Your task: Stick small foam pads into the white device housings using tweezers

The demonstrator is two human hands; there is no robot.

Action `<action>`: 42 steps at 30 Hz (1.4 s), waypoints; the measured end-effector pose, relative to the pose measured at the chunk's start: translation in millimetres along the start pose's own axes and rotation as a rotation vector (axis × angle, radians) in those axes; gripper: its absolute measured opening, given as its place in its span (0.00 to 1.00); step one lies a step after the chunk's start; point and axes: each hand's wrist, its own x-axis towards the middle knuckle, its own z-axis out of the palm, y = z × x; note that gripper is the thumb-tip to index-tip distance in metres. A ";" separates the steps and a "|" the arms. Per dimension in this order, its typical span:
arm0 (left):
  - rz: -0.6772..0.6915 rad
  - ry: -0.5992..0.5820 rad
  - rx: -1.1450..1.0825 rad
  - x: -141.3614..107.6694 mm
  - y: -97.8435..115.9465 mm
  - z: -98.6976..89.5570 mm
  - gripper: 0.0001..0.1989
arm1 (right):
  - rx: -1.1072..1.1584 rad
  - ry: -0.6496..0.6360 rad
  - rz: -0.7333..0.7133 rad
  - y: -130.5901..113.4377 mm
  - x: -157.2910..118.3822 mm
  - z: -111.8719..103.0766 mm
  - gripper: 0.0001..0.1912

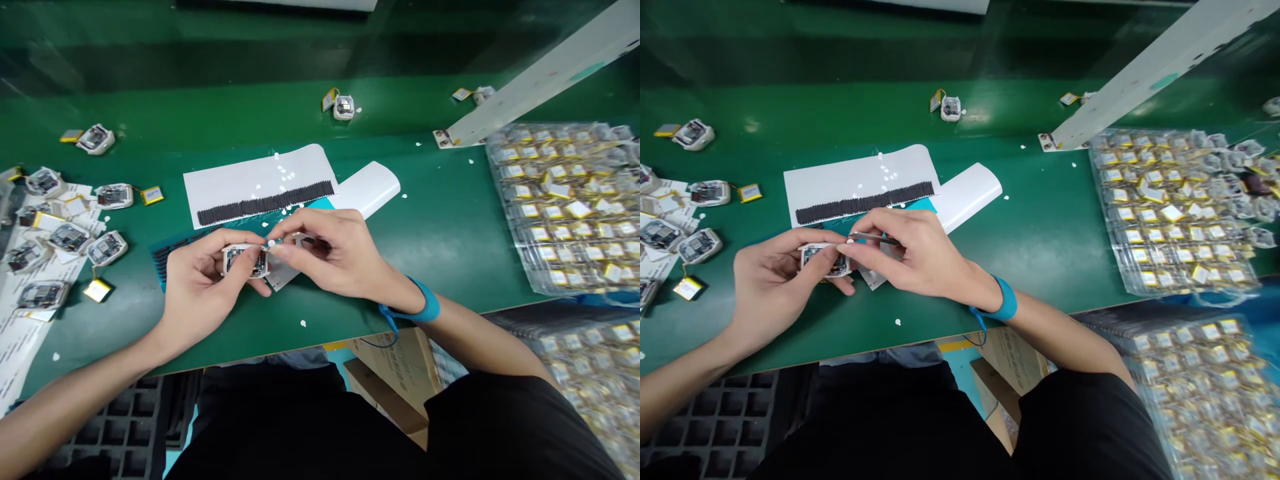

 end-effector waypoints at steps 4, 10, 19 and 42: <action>0.023 -0.017 0.012 0.4 -2.4 0.2 0.02 | -0.026 0.005 -0.021 -1.1 0.2 1.8 0.09; 0.046 -0.037 0.000 -6.8 -2.1 5.6 0.03 | -0.098 0.024 -0.115 3.2 -3.1 1.9 0.03; 0.036 -0.040 0.017 -6.9 -0.8 5.3 0.04 | -0.595 -0.062 -0.321 8.4 -9.6 -3.7 0.13; 0.009 -0.068 -0.035 -5.6 1.0 3.5 0.03 | -0.336 -0.037 -0.330 9.7 -8.6 -5.7 0.07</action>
